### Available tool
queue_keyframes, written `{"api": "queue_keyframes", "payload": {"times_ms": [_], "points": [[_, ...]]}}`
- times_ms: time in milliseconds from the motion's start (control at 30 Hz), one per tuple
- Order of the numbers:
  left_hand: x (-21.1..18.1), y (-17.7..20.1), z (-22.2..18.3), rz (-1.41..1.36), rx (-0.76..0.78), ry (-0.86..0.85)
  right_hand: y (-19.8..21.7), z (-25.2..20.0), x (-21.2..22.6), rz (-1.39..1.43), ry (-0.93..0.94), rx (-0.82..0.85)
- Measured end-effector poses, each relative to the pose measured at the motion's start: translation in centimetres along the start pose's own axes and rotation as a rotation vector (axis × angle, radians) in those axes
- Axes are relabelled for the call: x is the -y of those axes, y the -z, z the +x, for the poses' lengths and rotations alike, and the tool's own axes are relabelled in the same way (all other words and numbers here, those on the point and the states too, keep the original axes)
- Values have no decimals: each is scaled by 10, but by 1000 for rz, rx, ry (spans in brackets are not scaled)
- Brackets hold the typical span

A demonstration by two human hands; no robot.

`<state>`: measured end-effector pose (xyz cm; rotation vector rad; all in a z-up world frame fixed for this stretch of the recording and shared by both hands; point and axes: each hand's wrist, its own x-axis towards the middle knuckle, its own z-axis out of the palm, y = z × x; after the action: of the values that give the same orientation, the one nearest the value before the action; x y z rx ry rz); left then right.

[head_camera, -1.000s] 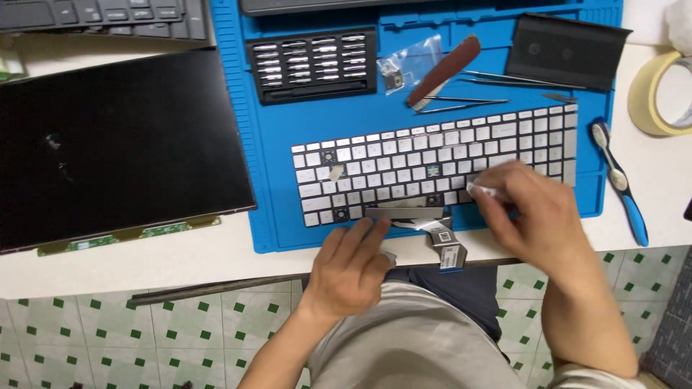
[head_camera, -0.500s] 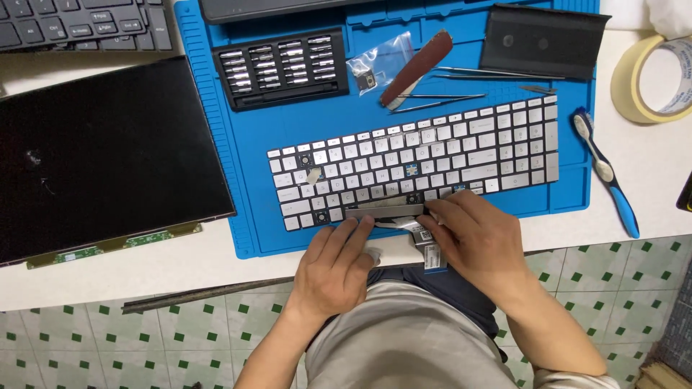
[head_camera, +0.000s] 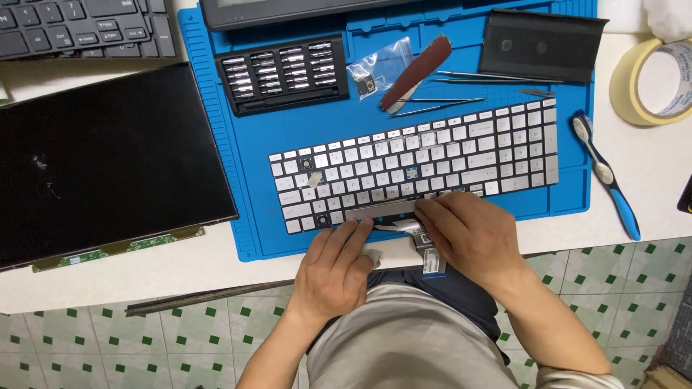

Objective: Cleaning individual keyboard key retainers with a toothbrush and assembling them onto a laptop keyboard frame.

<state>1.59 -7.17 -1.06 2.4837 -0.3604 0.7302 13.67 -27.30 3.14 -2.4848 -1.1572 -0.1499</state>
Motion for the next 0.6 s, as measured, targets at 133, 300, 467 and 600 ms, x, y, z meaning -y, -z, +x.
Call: {"api": "queue_keyframes", "payload": {"times_ms": [133, 300, 467, 600], "points": [[0, 3, 2, 3, -3, 42, 0, 1, -5, 8, 41, 16], [0, 3, 5, -1, 4, 68, 7, 14, -6, 45, 78, 52], [-1, 3, 3, -2, 15, 89, 0, 13, -16, -54, 190, 89], [-1, 2, 2, -8, 16, 99, 1, 14, -19, -117, 265, 115]]}}
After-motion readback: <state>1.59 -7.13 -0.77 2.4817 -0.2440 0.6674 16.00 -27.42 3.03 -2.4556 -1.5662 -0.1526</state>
